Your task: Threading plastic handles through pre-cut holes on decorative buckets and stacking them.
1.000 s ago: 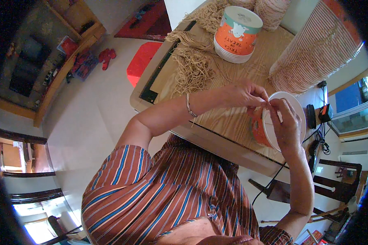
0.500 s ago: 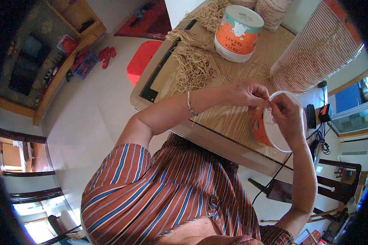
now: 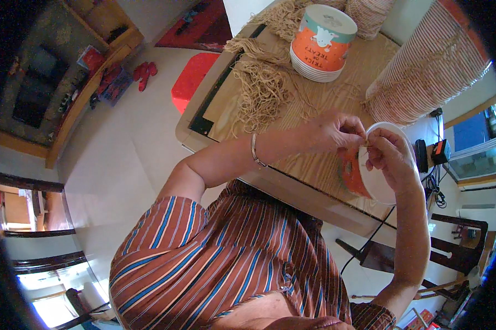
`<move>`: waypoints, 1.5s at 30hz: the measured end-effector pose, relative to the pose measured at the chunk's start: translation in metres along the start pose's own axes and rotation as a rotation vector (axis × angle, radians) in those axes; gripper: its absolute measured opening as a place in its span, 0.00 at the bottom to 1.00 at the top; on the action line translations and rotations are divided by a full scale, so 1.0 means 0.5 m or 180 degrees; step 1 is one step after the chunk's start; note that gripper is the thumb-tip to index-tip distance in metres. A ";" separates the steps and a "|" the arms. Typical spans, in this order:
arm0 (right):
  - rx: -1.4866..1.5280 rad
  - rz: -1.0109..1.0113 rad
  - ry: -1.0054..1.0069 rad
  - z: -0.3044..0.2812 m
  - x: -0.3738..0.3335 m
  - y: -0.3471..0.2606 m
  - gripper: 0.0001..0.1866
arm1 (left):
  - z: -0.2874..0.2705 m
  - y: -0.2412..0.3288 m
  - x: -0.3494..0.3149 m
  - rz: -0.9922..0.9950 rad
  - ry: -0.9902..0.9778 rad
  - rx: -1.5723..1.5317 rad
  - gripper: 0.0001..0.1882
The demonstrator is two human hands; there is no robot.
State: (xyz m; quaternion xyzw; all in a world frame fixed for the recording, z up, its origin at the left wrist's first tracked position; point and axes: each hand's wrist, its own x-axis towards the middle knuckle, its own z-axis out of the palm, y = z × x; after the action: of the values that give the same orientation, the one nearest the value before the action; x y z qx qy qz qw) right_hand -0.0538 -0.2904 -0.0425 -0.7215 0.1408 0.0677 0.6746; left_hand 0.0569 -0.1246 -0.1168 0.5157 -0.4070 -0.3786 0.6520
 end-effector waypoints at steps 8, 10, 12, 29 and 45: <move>-0.0106 0.0056 0.0392 0.005 -0.002 0.008 0.07 | -0.005 -0.002 0.000 0.0051 0.0093 0.0096 0.09; -0.0234 -0.0112 0.0405 0.018 -0.014 0.011 0.06 | -0.005 -0.005 0.001 0.0017 0.0053 -0.0058 0.09; -0.0345 -0.0282 0.0408 0.017 -0.016 0.018 0.07 | -0.001 0.006 -0.001 -0.0022 0.0072 0.0006 0.09; -0.2642 -0.1434 0.0870 0.041 -0.021 0.014 0.04 | -0.009 0.029 0.002 0.0143 0.0200 0.0873 0.11; -0.0680 0.0035 0.0444 0.030 -0.006 -0.025 0.14 | -0.004 0.030 -0.006 0.0099 0.0040 0.0640 0.11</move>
State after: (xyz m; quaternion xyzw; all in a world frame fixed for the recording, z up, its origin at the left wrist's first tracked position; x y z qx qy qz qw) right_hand -0.0515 -0.2748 -0.0309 -0.7914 0.1833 0.0356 0.5821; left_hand 0.0586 -0.1183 -0.1028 0.5746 -0.4468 -0.3223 0.6052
